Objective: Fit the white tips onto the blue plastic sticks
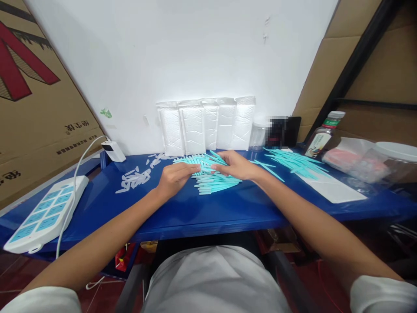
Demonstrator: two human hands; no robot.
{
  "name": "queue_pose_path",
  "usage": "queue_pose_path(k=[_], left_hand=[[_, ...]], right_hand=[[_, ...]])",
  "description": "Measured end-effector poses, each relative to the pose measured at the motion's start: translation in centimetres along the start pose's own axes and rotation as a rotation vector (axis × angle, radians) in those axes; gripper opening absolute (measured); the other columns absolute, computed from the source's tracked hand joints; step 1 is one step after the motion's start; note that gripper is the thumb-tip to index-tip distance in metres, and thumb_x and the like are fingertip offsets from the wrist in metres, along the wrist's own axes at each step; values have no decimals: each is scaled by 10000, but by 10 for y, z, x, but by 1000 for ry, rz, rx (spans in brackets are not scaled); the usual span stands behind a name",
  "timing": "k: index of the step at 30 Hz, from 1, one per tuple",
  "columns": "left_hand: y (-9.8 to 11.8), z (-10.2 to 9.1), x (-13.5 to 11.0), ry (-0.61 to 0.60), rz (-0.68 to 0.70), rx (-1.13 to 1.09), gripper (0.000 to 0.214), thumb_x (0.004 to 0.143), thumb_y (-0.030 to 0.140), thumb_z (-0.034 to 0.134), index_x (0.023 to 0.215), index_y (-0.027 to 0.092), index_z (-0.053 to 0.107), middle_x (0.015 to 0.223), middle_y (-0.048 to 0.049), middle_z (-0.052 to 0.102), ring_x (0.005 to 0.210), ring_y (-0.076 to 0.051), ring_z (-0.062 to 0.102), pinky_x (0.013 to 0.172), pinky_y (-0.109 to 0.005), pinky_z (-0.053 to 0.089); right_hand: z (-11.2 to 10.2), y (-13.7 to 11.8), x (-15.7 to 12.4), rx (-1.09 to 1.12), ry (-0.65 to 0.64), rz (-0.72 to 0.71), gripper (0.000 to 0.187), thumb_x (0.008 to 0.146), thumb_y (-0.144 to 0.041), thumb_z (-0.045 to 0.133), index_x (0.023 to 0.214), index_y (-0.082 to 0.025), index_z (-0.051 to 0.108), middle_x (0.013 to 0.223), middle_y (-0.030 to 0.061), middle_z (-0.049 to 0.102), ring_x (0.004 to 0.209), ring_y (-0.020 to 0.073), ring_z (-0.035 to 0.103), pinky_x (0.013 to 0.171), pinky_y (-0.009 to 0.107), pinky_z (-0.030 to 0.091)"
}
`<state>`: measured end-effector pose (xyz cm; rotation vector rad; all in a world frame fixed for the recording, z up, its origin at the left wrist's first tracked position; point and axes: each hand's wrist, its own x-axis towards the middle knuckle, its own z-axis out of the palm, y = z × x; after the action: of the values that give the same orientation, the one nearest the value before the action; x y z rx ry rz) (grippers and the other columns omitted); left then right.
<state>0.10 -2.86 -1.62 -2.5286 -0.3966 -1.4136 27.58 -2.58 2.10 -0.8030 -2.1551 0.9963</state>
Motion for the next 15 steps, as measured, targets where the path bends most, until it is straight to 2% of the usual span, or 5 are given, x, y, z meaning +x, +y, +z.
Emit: queue_pose_path(k=[6, 9, 12, 15], left_hand=[[1, 0, -5, -63, 112, 63, 350, 980, 51, 577, 1251, 222, 718, 1156, -97, 799, 1059, -191, 767, 883, -320, 630], [-2, 0, -4, -67, 139, 117, 364, 966, 45, 592, 1262, 216, 717, 1186, -103, 790, 1045, -190, 768, 879, -314, 623], [-6, 0, -2, -54, 73, 176, 337, 972, 74, 603, 1243, 222, 736, 1168, -79, 798, 1025, -181, 768, 878, -302, 611], [-16, -2, -3, -17, -124, 190, 232, 998, 178, 611, 1147, 218, 785, 1105, -64, 813, 991, -182, 768, 880, -302, 598]], right_hand=[[4, 3, 1, 8, -8, -20, 339, 884, -500, 705, 840, -181, 601, 593, -44, 518, 536, 119, 438, 513, 257, 340], [4, -1, 1, -2, -3, -23, 339, 882, -500, 701, 837, -180, 598, 617, -35, 551, 539, 123, 465, 520, 259, 356], [1, -3, 2, -60, 49, -19, 307, 921, -474, 645, 877, -170, 621, 704, -3, 640, 558, 138, 536, 570, 275, 411], [-8, 2, 3, -255, 215, -17, 250, 960, -390, 586, 863, -168, 649, 792, 28, 704, 649, 167, 608, 670, 290, 440]])
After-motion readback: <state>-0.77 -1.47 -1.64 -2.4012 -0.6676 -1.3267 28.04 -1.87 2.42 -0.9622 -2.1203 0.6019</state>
